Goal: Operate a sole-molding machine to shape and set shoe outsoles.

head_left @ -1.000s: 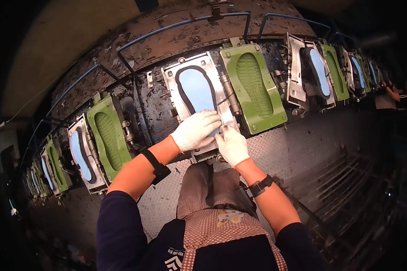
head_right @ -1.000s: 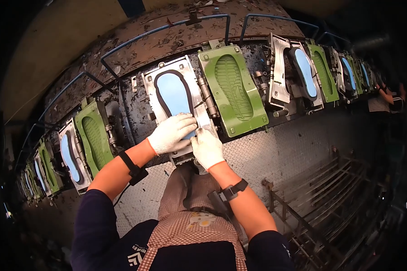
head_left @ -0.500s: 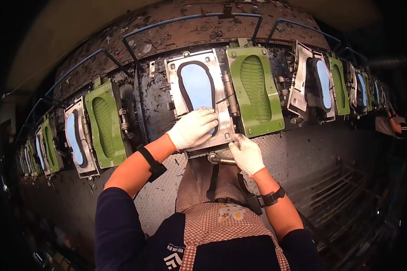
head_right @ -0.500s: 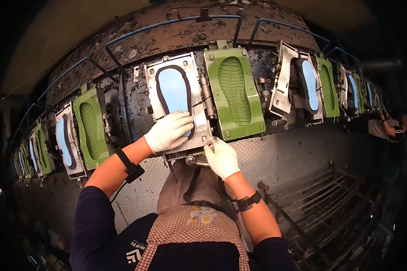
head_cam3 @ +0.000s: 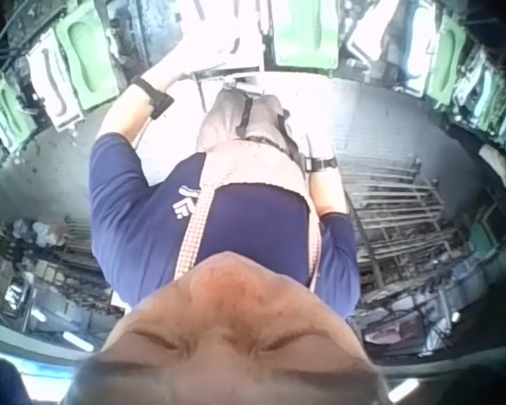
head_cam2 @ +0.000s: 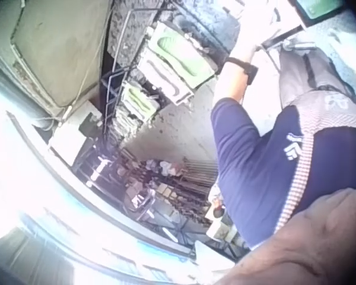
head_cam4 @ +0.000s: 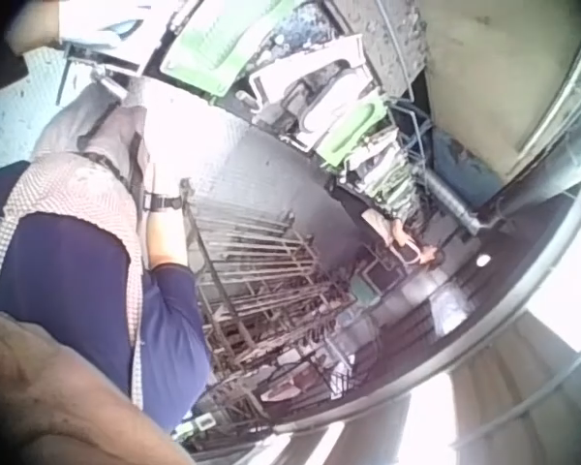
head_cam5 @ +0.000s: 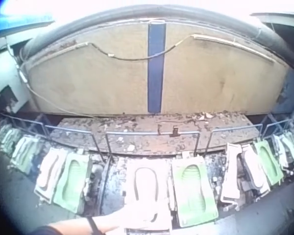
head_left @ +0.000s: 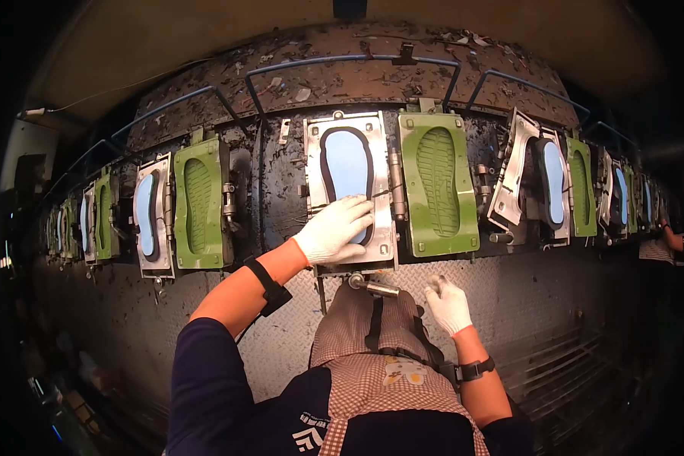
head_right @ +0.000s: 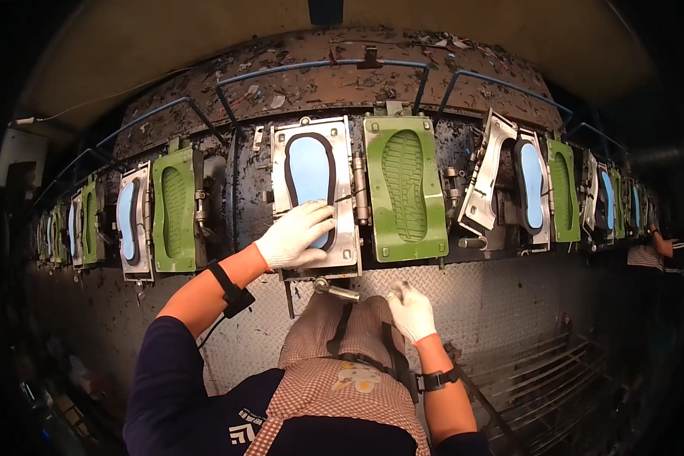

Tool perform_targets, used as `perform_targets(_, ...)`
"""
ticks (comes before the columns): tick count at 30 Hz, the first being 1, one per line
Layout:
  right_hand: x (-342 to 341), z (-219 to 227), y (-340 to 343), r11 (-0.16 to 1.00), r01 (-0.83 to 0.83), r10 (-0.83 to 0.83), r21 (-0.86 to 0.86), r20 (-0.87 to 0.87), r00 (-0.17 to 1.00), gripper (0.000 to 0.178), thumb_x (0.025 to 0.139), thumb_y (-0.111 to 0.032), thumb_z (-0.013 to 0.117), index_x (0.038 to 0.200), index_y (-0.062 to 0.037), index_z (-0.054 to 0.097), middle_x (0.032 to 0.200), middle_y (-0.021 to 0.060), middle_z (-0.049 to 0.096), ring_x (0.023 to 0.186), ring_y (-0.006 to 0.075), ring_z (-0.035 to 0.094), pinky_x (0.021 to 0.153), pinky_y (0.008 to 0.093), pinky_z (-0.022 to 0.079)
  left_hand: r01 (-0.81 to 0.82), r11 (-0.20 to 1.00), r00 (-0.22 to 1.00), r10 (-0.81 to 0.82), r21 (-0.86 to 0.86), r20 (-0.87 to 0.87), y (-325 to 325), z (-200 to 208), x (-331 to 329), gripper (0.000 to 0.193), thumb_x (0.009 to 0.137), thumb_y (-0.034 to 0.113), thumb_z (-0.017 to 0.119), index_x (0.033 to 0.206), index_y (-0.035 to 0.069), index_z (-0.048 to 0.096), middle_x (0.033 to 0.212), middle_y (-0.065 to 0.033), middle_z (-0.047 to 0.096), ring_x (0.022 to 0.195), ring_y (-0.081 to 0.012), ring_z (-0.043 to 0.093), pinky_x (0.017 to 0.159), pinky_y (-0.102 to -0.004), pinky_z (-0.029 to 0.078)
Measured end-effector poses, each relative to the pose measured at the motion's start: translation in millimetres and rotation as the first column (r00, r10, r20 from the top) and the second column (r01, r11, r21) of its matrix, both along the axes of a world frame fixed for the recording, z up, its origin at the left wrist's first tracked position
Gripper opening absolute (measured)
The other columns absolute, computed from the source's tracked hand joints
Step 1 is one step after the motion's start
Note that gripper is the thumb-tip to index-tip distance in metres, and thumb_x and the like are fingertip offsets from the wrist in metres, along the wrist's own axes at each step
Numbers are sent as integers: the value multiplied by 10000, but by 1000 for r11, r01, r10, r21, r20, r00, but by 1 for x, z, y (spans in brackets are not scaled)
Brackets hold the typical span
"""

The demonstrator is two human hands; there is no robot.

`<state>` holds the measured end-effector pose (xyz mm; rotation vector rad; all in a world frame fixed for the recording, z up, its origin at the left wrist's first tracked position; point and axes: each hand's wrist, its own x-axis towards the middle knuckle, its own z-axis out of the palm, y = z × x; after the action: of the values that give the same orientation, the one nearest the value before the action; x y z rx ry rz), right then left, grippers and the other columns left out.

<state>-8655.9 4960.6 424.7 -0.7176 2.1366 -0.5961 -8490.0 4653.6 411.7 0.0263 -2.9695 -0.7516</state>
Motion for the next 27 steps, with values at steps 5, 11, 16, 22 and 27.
perform_targets(5,-40,-36,87,965,17,21,263,-142,990,358,980,-319,633,1035,20,731,891,202,757,861,321,744,790,427,551,-649,747,761,630,-145,-154,-39,-25,-56,630,907,343,698,1332,-100,555,1408,-335,530,1336,-480,492,1177,-500,368)
perform_targets(11,-78,-54,175,934,251,-196,254,-223,955,356,985,-302,628,999,38,733,858,190,750,793,267,733,766,399,557,-691,700,708,705,-179,26,-69,-18,-118,484,922,396,610,1128,-31,708,1142,-224,708,1107,-384,660,995,-475,511)
perform_targets(16,-143,-38,185,878,239,-59,414,-402,914,426,977,-389,635,966,12,778,1106,233,715,1079,394,678,951,438,529,-759,558,582,812,-336,34,-76,-41,-111,496,940,430,608,1193,16,713,1264,-176,654,1176,-372,590,1029,-499,466)
perform_targets(22,-266,-17,96,998,45,-10,31,-711,703,382,933,-245,687,1262,-72,601,1096,187,655,1038,379,660,896,460,545,-760,568,573,815,-316,86,-68,-28,-122,573,954,399,603,1337,-27,614,1331,-224,636,1213,-400,592,1087,-479,450)
perform_targets(27,-360,-39,-47,975,-197,192,106,-848,495,371,890,-211,703,1197,-35,590,990,225,662,909,378,692,806,514,559,-749,565,583,810,-346,61,-58,-41,-104,666,975,427,580,1452,-35,523,1568,-257,459,1477,-431,381,1247,-525,245)
